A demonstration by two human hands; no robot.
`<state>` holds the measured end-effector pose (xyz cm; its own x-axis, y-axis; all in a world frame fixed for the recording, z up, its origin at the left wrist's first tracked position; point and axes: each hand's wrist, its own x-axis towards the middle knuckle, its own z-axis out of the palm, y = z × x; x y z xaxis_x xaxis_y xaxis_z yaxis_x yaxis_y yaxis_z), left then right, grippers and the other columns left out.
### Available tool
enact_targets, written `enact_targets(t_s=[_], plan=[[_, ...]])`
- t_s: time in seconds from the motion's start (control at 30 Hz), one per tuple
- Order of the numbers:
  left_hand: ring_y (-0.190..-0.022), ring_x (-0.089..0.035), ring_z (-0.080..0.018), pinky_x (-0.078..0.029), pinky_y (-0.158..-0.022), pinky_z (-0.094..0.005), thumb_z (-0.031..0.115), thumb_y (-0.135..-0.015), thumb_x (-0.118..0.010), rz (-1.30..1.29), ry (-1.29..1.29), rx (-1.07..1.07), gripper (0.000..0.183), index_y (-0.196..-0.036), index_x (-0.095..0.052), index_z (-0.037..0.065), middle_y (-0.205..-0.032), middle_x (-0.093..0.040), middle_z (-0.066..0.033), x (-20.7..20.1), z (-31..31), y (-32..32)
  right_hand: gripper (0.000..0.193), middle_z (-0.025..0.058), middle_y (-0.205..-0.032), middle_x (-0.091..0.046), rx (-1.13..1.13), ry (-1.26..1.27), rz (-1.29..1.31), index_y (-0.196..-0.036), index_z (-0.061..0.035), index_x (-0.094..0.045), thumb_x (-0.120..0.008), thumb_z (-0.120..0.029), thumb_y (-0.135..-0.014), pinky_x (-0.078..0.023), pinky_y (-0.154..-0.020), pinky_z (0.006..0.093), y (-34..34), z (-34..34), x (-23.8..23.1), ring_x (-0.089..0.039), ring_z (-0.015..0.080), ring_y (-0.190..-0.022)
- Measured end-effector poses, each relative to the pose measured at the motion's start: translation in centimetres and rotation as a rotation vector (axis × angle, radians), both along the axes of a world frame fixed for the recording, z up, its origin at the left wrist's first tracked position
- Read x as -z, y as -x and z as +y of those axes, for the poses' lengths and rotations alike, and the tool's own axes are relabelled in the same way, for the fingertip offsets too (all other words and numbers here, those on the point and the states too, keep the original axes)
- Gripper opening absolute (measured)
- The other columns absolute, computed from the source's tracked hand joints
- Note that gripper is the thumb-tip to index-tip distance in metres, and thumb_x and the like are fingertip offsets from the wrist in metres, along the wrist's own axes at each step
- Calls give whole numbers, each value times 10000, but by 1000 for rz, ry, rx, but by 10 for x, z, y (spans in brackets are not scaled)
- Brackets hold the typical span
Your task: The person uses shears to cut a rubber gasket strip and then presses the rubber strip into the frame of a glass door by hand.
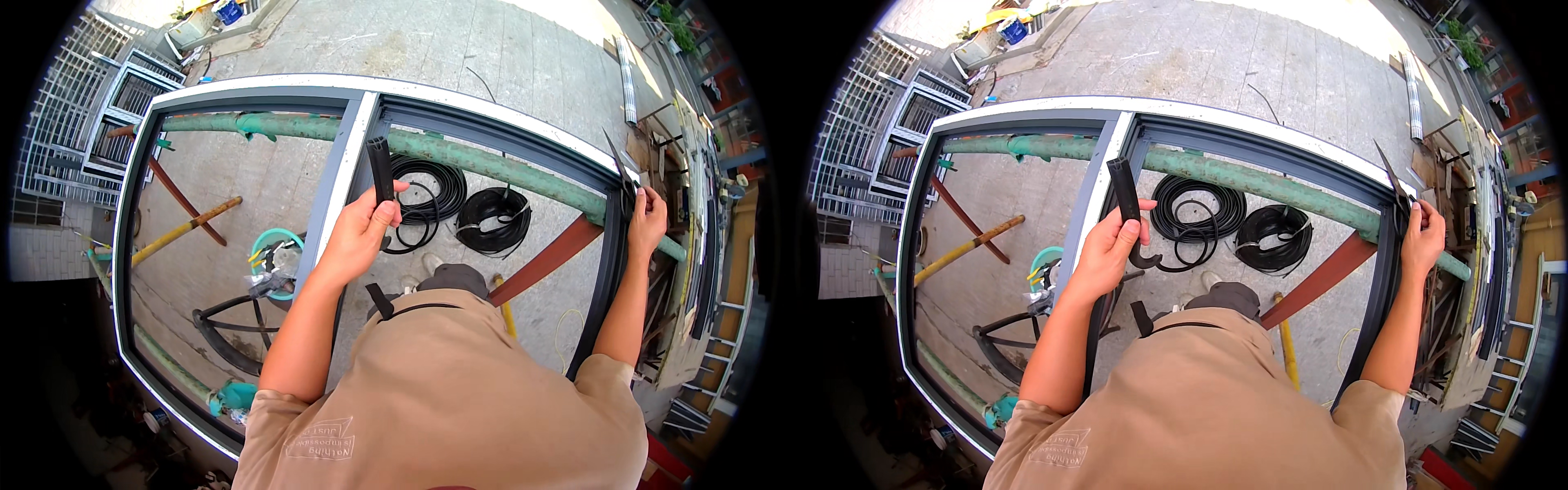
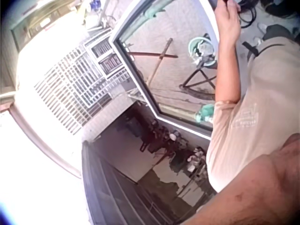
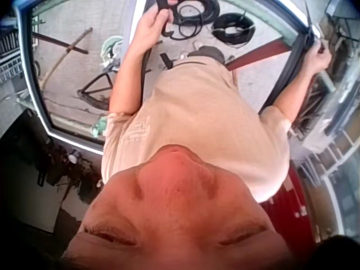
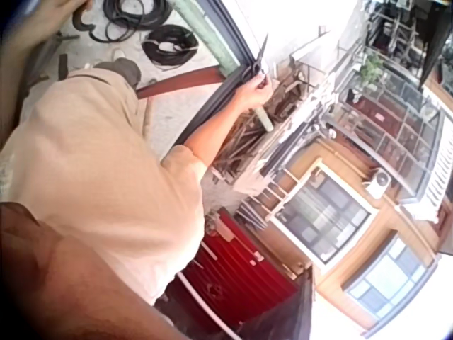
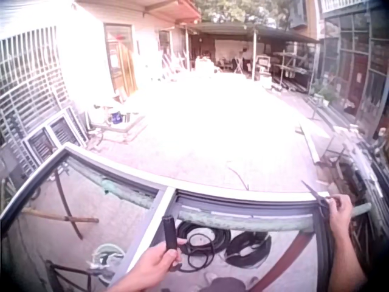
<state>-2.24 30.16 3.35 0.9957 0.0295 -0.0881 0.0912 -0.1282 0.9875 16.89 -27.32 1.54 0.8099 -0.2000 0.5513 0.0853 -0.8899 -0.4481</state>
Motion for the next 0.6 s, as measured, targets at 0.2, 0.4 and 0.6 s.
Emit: enact_targets(t_s=[0.2,0.4,0.6], plan=[[-905,-575,-103,-496,-852,-287,332,-1261,-519,21,-66,1,420,-1546,-656,55,-913,-598,34,-4,-3,-3,165,58,-959,-736,-167,-92,-186,-1134,-23,-815,-801,-179,-1085,-548,-752,318,29,104,-13,-660,164,-802],[-814,-570,-99,-491,-758,-298,338,-1256,-521,28,-141,-122,375,-1444,-694,63,-840,-577,32,-10,-8,-7,469,107,-1105,-828,-800,-625,619,-1377,-9,-777,-791,-385,-1096,-610,-914,357,72,308,-14,-751,170,-987],[-710,-710,-327,-553,-703,-473,308,-1209,-590,69,-437,-330,342,-1311,-716,6,-797,-698,-202,-9,-29,-17,589,174,-1176,-788,-997,-579,676,-1330,41,-772,-780,-496,-1089,-609,-932,395,66,410,-2,-760,244,-1005]])
